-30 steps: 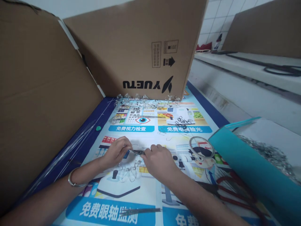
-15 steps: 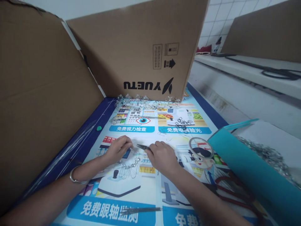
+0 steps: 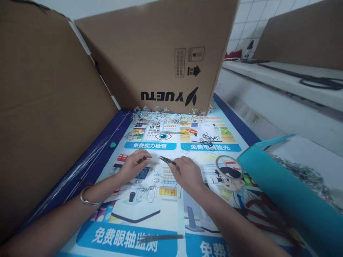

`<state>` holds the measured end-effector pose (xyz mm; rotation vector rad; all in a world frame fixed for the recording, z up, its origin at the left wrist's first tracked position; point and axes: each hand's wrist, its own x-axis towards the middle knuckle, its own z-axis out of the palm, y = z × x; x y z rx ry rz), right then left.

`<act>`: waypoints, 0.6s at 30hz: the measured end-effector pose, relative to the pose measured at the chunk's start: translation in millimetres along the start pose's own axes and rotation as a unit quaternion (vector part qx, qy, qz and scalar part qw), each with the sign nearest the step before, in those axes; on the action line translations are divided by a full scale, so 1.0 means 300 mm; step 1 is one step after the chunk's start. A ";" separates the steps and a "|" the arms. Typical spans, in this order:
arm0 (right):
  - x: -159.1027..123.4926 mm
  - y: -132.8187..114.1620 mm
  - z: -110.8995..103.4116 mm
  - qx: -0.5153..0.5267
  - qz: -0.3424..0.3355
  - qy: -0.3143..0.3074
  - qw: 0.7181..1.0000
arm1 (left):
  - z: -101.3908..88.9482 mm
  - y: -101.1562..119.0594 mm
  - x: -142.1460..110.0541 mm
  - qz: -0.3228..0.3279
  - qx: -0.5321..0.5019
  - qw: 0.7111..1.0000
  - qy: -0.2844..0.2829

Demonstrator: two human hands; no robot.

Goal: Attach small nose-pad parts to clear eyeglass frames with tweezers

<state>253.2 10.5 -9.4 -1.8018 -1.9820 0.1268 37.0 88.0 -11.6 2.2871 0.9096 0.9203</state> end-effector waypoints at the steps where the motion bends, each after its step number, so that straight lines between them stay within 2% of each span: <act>1: 0.003 0.001 -0.004 -0.001 0.001 -0.006 1.000 | 0.002 -0.002 -0.001 -0.001 0.001 1.000 0.003; 4: 0.013 -0.003 -0.037 -0.011 0.001 -0.056 0.998 | 0.003 -0.001 -0.002 -0.003 0.003 1.000 -0.011; 8: 0.020 -0.018 -0.129 -0.086 -0.026 -0.151 0.984 | 0.000 0.008 -0.002 -0.015 0.011 1.000 -0.020; 13: -0.005 -0.024 -0.244 -0.243 -0.044 -0.175 0.953 | 0.001 0.017 -0.007 -0.016 0.059 0.998 0.011; 18: -0.038 -0.018 -0.288 -0.271 -0.111 -0.178 0.939 | 0.004 0.020 -0.011 -0.044 0.107 0.991 0.070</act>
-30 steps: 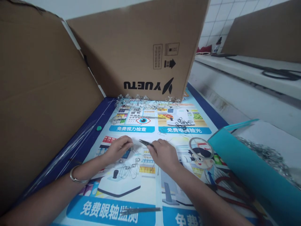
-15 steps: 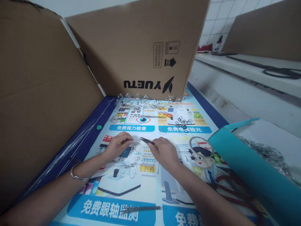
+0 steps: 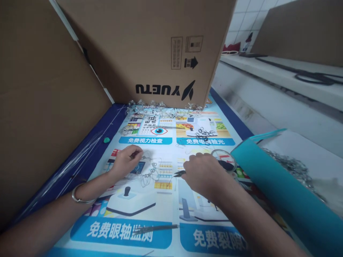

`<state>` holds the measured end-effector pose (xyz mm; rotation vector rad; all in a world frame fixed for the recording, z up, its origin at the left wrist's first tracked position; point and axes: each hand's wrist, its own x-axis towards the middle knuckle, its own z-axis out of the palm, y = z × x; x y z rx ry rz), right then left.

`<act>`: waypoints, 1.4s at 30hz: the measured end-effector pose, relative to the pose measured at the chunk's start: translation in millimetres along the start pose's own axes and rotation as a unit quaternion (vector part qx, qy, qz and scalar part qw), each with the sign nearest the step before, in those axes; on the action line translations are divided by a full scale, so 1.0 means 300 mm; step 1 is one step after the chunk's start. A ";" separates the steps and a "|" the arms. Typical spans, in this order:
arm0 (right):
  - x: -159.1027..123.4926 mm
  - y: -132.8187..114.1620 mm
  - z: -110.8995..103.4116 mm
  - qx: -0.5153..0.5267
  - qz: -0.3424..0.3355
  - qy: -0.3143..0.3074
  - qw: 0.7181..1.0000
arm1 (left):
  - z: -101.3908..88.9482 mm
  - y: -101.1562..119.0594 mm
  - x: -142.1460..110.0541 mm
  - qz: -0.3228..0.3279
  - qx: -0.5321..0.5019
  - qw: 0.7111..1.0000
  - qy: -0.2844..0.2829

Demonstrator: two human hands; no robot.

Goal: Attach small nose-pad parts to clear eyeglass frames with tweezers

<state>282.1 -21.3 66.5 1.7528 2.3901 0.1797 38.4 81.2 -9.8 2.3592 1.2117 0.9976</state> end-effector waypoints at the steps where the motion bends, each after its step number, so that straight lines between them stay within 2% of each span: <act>1: -0.002 -0.001 0.000 -0.001 -0.016 0.008 1.000 | 0.000 0.000 -0.001 -0.007 0.000 1.000 0.003; 12: 0.015 -0.005 0.013 -0.022 -0.131 0.043 0.990 | -0.007 0.012 -0.003 -0.011 -0.024 1.000 -0.018; 31: 0.028 -0.016 0.039 -0.033 -0.125 0.052 0.990 | -0.006 0.006 0.003 -0.017 -0.070 0.997 -0.033; 36: 0.030 0.000 0.038 -0.030 -0.128 0.058 0.990 | -0.009 0.009 0.004 -0.011 -0.080 0.995 -0.055; 42: 0.025 0.034 0.043 -0.027 -0.113 0.052 0.992 | -0.008 0.005 0.001 0.000 -0.066 0.996 -0.054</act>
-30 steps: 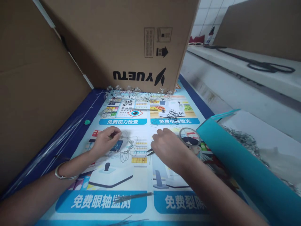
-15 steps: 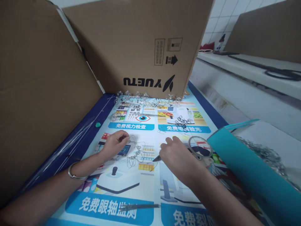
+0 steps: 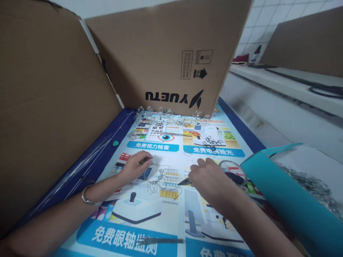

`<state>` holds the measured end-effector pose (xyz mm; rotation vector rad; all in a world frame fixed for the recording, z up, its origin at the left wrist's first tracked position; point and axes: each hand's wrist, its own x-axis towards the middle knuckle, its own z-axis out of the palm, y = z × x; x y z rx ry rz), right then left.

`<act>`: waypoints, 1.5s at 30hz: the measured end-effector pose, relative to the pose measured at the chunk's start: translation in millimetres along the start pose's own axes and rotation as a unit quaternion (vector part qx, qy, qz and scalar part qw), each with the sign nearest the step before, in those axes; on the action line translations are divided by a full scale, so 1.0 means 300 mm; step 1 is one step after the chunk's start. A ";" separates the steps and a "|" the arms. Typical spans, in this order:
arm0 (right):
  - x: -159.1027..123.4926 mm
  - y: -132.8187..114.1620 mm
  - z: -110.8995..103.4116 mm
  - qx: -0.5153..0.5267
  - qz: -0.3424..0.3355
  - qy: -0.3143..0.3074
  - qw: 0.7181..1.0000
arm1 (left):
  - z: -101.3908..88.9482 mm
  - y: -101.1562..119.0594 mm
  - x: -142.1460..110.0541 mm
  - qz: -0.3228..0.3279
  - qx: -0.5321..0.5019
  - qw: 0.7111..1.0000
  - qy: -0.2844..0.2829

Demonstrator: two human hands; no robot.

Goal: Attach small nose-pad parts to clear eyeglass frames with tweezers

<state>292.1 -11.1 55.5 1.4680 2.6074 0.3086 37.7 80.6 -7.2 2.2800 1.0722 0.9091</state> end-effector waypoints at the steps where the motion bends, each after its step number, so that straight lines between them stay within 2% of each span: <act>1: -0.003 0.005 0.002 0.001 0.006 -0.002 1.000 | 0.001 -0.002 -0.001 0.005 0.007 1.000 0.000; 6: 0.013 0.007 0.009 0.022 0.059 0.012 0.998 | -0.005 -0.002 -0.001 0.049 0.047 0.998 -0.003; 8: 0.038 -0.012 0.012 0.105 0.109 0.048 0.987 | -0.015 0.011 -0.002 0.072 0.056 0.996 0.022; 9: 0.052 -0.027 0.016 0.181 0.137 0.072 0.971 | -0.021 0.022 -0.004 0.084 0.060 0.994 0.039; 10: 0.066 -0.045 0.022 0.277 0.168 0.096 0.941 | -0.028 0.038 -0.009 0.093 0.066 0.992 0.054; 11: 0.079 -0.065 0.031 0.378 0.189 0.112 0.899 | -0.034 0.057 -0.015 0.103 0.073 0.990 0.063; 13: 0.098 -0.106 0.057 0.539 0.237 0.145 0.795 | -0.045 0.108 -0.037 0.128 0.096 0.986 0.045; 15: 0.111 -0.138 0.089 0.638 0.258 0.178 0.704 | -0.047 0.167 -0.069 0.175 0.127 0.976 -0.027; 17: 0.118 -0.154 0.119 0.704 0.266 0.200 0.627 | -0.037 0.225 -0.104 0.215 0.168 0.957 -0.099; 21: 0.127 -0.147 0.161 0.784 0.269 0.228 0.510 | 0.012 0.305 -0.156 0.248 0.223 0.923 -0.191; 23: 0.130 -0.135 0.175 0.809 0.275 0.229 0.466 | 0.046 0.323 -0.166 0.263 0.252 0.911 -0.195; 25: 0.133 -0.126 0.186 0.826 0.276 0.229 0.434 | 0.081 0.332 -0.165 0.256 0.277 0.903 -0.206; 29: 0.136 -0.119 0.195 0.843 0.271 0.231 0.405 | 0.140 0.338 -0.151 0.225 0.325 0.893 -0.215; 37: 0.131 -0.115 0.186 0.852 0.258 0.219 0.400 | 0.211 0.365 -0.128 0.208 0.366 0.884 -0.202; 45: 0.125 -0.114 0.185 0.863 0.246 0.219 0.381 | 0.236 0.371 -0.125 0.178 0.394 0.884 -0.175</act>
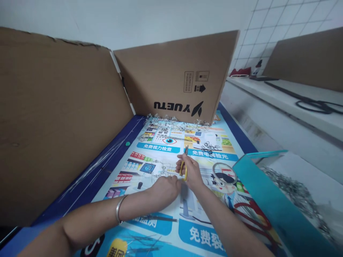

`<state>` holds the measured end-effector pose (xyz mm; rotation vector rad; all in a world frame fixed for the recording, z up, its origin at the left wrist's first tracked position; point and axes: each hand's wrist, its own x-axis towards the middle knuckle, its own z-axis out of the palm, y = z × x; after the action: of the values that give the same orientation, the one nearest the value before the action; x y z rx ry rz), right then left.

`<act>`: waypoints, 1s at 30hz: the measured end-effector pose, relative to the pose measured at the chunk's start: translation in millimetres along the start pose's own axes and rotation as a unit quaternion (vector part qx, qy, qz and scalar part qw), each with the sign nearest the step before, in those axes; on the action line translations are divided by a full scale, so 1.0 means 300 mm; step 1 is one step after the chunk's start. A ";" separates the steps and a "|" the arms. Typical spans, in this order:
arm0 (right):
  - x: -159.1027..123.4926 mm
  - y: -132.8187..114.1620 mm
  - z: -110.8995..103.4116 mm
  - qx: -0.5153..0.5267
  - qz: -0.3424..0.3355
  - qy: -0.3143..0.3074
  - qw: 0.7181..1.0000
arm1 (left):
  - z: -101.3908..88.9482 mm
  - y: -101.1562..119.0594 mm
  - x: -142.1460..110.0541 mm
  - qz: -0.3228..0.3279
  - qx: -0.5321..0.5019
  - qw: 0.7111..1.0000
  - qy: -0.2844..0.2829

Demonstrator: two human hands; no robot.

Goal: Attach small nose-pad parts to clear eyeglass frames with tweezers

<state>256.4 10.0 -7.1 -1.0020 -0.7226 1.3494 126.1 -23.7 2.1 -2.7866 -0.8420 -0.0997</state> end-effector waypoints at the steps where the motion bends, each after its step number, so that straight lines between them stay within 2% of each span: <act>1: -0.001 0.000 -0.001 0.003 -0.002 -0.002 1.000 | 0.001 0.000 -0.002 -0.006 -0.002 1.000 -0.001; 9: 0.001 -0.006 -0.009 0.039 0.004 -0.019 0.999 | -0.020 -0.006 -0.031 -0.027 -0.038 0.998 -0.041; 17: 0.015 -0.034 -0.037 0.080 0.068 -0.078 0.991 | -0.058 -0.051 -0.090 -0.061 -0.097 0.989 -0.093; 20: 0.018 -0.034 -0.041 0.086 0.083 -0.091 0.989 | -0.070 -0.052 -0.110 -0.048 -0.102 0.989 -0.095; 24: 0.016 -0.033 -0.039 0.082 0.093 -0.101 0.987 | -0.072 -0.040 -0.097 -0.036 -0.106 0.990 -0.082; 27: 0.011 -0.034 -0.036 0.078 0.091 -0.104 0.987 | -0.067 -0.031 -0.071 -0.047 -0.085 0.990 -0.098; 30: 0.008 -0.033 -0.033 0.077 0.087 -0.110 0.987 | -0.065 -0.031 -0.051 -0.030 -0.066 0.992 -0.108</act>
<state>269.9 11.4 -2.7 -0.8157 -0.6939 1.6611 108.3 -29.1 20.8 -2.9347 -1.0032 0.1434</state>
